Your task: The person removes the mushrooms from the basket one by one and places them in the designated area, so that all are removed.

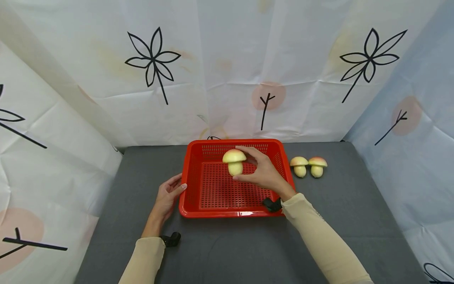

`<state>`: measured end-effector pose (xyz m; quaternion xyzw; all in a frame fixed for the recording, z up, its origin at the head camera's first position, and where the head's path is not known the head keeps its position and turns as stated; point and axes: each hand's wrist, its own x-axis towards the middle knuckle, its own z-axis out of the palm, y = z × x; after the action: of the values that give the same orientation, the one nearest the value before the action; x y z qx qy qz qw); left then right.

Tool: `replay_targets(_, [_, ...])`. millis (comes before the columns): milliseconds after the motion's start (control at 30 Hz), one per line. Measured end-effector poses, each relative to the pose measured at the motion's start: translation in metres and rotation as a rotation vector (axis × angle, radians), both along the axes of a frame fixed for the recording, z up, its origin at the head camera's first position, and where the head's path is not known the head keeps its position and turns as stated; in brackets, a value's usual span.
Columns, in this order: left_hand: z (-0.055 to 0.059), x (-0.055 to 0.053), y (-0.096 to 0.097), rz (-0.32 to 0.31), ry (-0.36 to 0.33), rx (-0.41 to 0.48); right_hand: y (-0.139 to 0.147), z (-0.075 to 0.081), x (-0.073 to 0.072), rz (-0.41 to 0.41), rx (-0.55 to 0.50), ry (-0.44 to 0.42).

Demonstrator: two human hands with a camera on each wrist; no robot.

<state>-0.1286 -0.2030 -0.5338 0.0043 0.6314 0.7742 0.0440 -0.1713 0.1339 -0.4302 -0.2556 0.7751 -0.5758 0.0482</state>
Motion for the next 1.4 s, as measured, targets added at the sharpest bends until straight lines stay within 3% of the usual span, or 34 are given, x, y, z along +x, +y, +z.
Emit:
replay_targets(433, [0.006,0.0,0.002,0.008,-0.036,-0.006,0.042,-0.001,0.006,-0.063,0.033,0.002])
replay_targets(1400, [0.001,-0.001,0.0,0.003,-0.027,-0.01,0.111,0.008,0.024,-0.213,0.054,0.034])
